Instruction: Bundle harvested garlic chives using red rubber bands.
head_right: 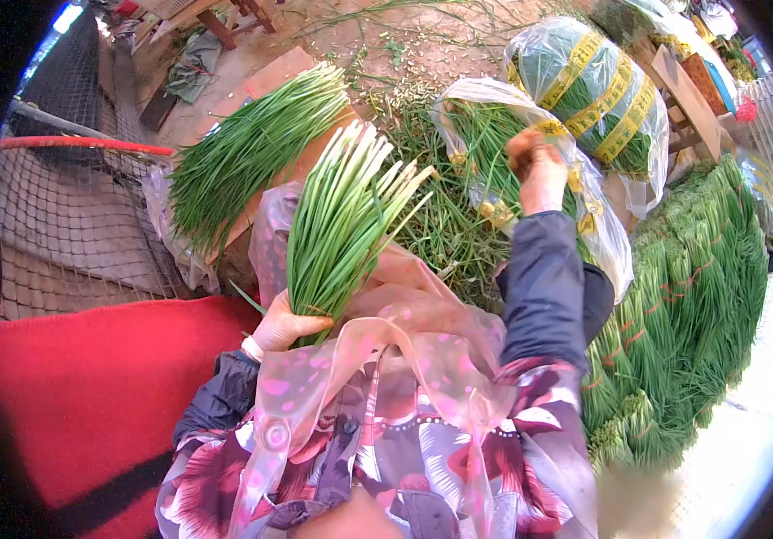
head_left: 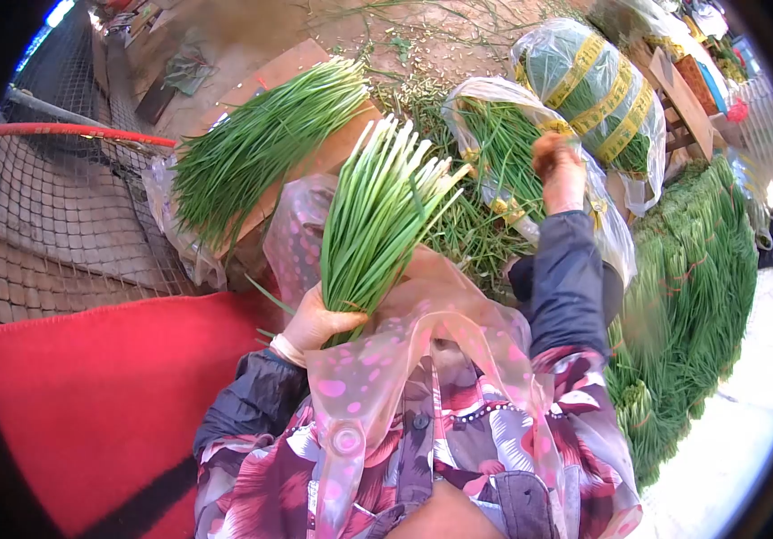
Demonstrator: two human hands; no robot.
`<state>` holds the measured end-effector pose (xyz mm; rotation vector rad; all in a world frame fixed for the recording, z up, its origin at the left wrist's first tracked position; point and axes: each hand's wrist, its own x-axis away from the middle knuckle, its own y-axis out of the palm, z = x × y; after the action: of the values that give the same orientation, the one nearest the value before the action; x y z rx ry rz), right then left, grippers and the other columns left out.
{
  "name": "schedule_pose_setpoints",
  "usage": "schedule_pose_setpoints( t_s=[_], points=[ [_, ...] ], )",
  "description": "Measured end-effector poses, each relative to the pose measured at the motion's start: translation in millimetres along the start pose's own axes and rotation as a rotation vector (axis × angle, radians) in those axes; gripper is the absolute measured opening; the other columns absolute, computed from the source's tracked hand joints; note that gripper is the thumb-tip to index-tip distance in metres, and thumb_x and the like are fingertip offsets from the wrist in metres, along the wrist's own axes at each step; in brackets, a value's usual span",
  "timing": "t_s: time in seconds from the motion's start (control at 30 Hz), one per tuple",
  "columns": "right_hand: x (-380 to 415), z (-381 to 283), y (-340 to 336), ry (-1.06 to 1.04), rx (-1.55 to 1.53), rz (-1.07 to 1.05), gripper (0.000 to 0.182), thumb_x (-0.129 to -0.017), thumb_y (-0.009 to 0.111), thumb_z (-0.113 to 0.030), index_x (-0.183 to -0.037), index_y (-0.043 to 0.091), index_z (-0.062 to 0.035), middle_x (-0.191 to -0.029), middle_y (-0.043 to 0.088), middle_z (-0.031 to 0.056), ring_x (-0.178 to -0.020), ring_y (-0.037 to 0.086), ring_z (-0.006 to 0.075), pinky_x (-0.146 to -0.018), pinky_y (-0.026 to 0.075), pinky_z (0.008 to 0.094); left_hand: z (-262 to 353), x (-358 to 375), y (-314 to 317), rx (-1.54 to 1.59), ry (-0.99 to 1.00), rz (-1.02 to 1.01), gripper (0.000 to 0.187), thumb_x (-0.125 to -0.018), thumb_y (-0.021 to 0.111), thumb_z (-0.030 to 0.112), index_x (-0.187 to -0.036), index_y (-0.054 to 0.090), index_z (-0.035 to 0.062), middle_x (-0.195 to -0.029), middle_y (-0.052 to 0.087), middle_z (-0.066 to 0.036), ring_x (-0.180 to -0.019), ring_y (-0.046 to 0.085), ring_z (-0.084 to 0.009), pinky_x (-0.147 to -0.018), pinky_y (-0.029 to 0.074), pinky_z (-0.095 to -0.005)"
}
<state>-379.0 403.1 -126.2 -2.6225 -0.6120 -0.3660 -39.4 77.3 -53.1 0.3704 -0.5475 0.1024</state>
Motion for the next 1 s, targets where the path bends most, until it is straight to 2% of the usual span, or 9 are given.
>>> schedule_pose_setpoints(
  t_s=[0.1,0.17,0.3,0.53,0.7,0.8,0.87,0.93,1.0],
  points=[
    [29,-10,37,0.005,0.498,-0.130,0.074,-0.086,0.063,-0.043,-0.143,0.037,-0.0043,-0.122,0.060,0.0171,-0.116,0.058,0.0213,-0.086,0.052,0.0334,-3,-4,-4,-0.027,0.119,0.058,0.051,-0.073,0.072,-0.003,-0.121,0.058,0.0034,-0.113,0.064,-0.004,-0.099,0.060,-0.0125,-0.088,0.048,-0.0290],
    [57,-75,62,0.064,-0.459,-0.180,0.080,-0.086,0.065,-0.041,-0.146,0.029,-0.0039,-0.123,0.059,0.0189,-0.116,0.057,0.0224,-0.084,0.052,0.0358,-9,-6,-3,-0.097,0.181,0.104,0.053,-0.074,0.072,-0.002,-0.124,0.054,0.0033,-0.113,0.064,-0.004,-0.099,0.060,-0.0123,-0.088,0.047,-0.0289],
    [61,-110,147,-0.122,-0.007,-0.053,0.057,-0.083,0.071,-0.031,-0.126,0.050,-0.0005,-0.083,0.063,0.0059,-0.067,0.060,0.0124,-0.056,0.048,0.0252,-13,-12,5,-0.279,0.247,0.124,0.046,-0.076,0.071,0.001,-0.119,0.054,0.0028,-0.109,0.064,-0.002,-0.097,0.059,-0.0099,-0.085,0.048,-0.0272],
    [-21,-38,72,-0.159,-0.406,0.522,0.032,-0.092,0.059,-0.034,-0.091,0.069,-0.0029,-0.075,0.064,0.0040,-0.051,0.049,0.0075,-0.044,0.038,0.0220,-23,3,-12,-0.218,0.147,0.027,0.050,-0.076,0.072,0.003,-0.122,0.053,0.0026,-0.112,0.064,-0.003,-0.099,0.059,-0.0113,-0.087,0.048,-0.0283],
    [25,-81,41,0.129,-0.025,0.178,0.039,-0.090,0.061,-0.042,-0.094,0.068,-0.0038,-0.072,0.066,0.0023,-0.037,0.032,0.0040,-0.037,0.025,0.0228,-9,-3,0,-0.069,0.120,0.110,0.046,-0.074,0.076,0.004,-0.116,0.058,0.0031,-0.107,0.066,-0.004,-0.096,0.061,-0.0128,-0.085,0.049,-0.0283],
    [81,-125,91,0.045,-0.004,-0.175,0.039,-0.087,0.066,-0.038,-0.111,0.065,-0.0065,-0.069,0.062,-0.0005,-0.043,0.042,0.0034,-0.040,0.034,0.0210,-9,-9,2,-0.133,0.163,0.096,0.054,-0.075,0.072,-0.001,-0.124,0.051,0.0031,-0.114,0.063,-0.004,-0.100,0.059,-0.0117,-0.088,0.048,-0.0280],
    [98,-137,122,0.016,0.289,-0.300,0.043,-0.083,0.067,-0.038,-0.109,0.067,-0.0041,-0.071,0.068,0.0103,-0.062,0.065,0.0170,-0.057,0.051,0.0329,-21,-14,1,-0.138,0.167,0.112,0.054,-0.075,0.072,-0.001,-0.125,0.051,0.0030,-0.115,0.063,-0.004,-0.101,0.059,-0.0119,-0.089,0.047,-0.0281],
    [94,-101,158,-0.295,0.552,-0.222,0.038,-0.081,0.065,-0.038,-0.096,0.069,-0.0024,-0.072,0.064,0.0186,-0.071,0.065,0.0345,-0.068,0.051,0.0439,-22,-13,-1,-0.147,0.179,0.132,0.054,-0.075,0.071,-0.002,-0.125,0.051,0.0029,-0.115,0.063,-0.004,-0.102,0.059,-0.0120,-0.089,0.047,-0.0282],
    [103,-87,174,-0.409,0.464,-0.219,0.033,-0.087,0.062,-0.034,-0.092,0.068,-0.0025,-0.073,0.066,0.0149,-0.069,0.066,0.0301,-0.066,0.052,0.0417,-17,-10,-2,-0.156,0.184,0.109,0.056,-0.075,0.071,-0.002,-0.126,0.049,0.0028,-0.116,0.063,-0.004,-0.103,0.059,-0.0124,-0.091,0.046,-0.0288]
  ],
)
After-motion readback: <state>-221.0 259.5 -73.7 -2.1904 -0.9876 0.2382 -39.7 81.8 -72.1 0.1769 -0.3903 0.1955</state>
